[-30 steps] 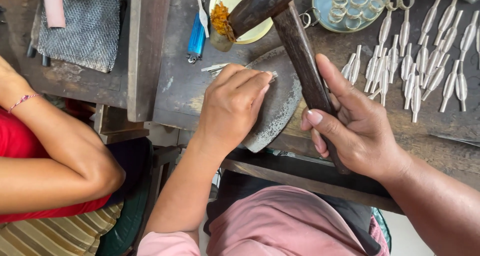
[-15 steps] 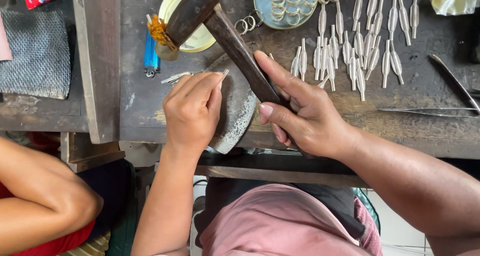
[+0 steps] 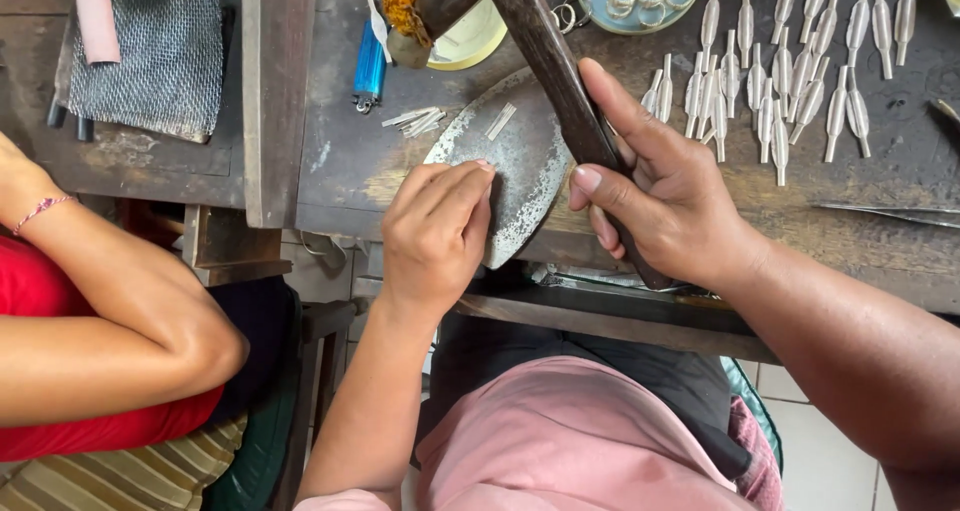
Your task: Hammering and shaping small silver components on a metal anvil using a wooden mallet at a jewelry workbench.
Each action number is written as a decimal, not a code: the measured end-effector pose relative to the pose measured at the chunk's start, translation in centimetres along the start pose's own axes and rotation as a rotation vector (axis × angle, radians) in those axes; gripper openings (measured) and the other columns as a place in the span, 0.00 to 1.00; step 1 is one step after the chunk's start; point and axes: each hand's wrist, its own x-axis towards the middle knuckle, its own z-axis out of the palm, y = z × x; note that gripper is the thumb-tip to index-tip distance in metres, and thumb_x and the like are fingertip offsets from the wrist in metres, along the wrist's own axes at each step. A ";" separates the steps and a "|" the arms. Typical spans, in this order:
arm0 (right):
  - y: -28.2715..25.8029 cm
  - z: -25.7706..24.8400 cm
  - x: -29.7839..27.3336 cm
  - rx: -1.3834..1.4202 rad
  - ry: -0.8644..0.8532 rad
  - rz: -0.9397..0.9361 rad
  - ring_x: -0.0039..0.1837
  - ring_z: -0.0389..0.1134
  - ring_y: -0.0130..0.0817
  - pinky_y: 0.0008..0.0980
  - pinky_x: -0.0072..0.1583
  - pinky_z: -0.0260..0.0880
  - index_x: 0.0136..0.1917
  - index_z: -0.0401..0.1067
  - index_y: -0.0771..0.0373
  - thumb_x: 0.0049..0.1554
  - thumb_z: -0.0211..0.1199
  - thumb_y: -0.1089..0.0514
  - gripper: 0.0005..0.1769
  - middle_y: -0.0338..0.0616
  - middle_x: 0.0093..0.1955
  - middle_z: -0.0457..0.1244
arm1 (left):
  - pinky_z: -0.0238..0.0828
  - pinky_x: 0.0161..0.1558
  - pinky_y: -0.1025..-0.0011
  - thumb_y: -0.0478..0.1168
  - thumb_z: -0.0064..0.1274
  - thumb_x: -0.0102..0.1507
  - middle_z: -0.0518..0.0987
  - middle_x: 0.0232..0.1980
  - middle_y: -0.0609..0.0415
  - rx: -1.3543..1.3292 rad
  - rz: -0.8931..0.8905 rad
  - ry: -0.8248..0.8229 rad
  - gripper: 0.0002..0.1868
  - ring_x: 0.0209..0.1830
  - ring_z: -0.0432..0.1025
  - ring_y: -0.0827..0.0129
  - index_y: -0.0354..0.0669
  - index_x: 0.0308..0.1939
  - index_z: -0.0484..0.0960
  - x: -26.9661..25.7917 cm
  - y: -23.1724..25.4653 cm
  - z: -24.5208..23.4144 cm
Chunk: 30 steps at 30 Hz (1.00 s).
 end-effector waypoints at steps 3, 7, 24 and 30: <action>0.1 0.1 -0.1 0.022 0.008 -0.009 0.24 0.56 0.27 0.21 0.26 0.62 0.70 0.36 0.58 0.56 0.46 0.66 0.33 0.49 0.34 0.57 | 0.71 0.41 0.64 0.20 0.46 0.56 0.75 0.39 0.42 -0.132 -0.113 0.059 0.09 0.36 0.71 0.53 0.28 0.39 0.73 -1.0 -0.3 -0.1; 0.4 0.1 -0.2 0.014 0.014 -0.015 0.24 0.56 0.28 0.22 0.27 0.63 0.70 0.36 0.56 0.56 0.46 0.67 0.33 0.50 0.35 0.57 | 0.70 0.43 0.62 0.23 0.47 0.56 0.73 0.42 0.42 -0.102 -0.135 0.092 0.06 0.39 0.69 0.52 0.29 0.37 0.75 -1.3 -0.1 0.0; 0.5 0.1 -0.2 0.037 0.002 -0.003 0.24 0.55 0.25 0.17 0.29 0.61 0.69 0.39 0.57 0.54 0.47 0.67 0.33 0.47 0.34 0.57 | 0.65 0.42 0.61 0.33 0.49 0.56 0.70 0.44 0.41 -0.087 -0.147 0.012 0.05 0.40 0.67 0.52 0.34 0.31 0.77 -0.9 -0.1 -0.4; 0.3 0.4 -0.5 0.027 0.005 -0.017 0.25 0.55 0.26 0.17 0.29 0.60 0.70 0.38 0.58 0.54 0.47 0.67 0.34 0.49 0.35 0.57 | 0.66 0.40 0.63 0.32 0.48 0.57 0.70 0.44 0.41 -0.099 -0.156 0.053 0.05 0.40 0.66 0.52 0.30 0.32 0.75 -1.1 -0.2 -0.3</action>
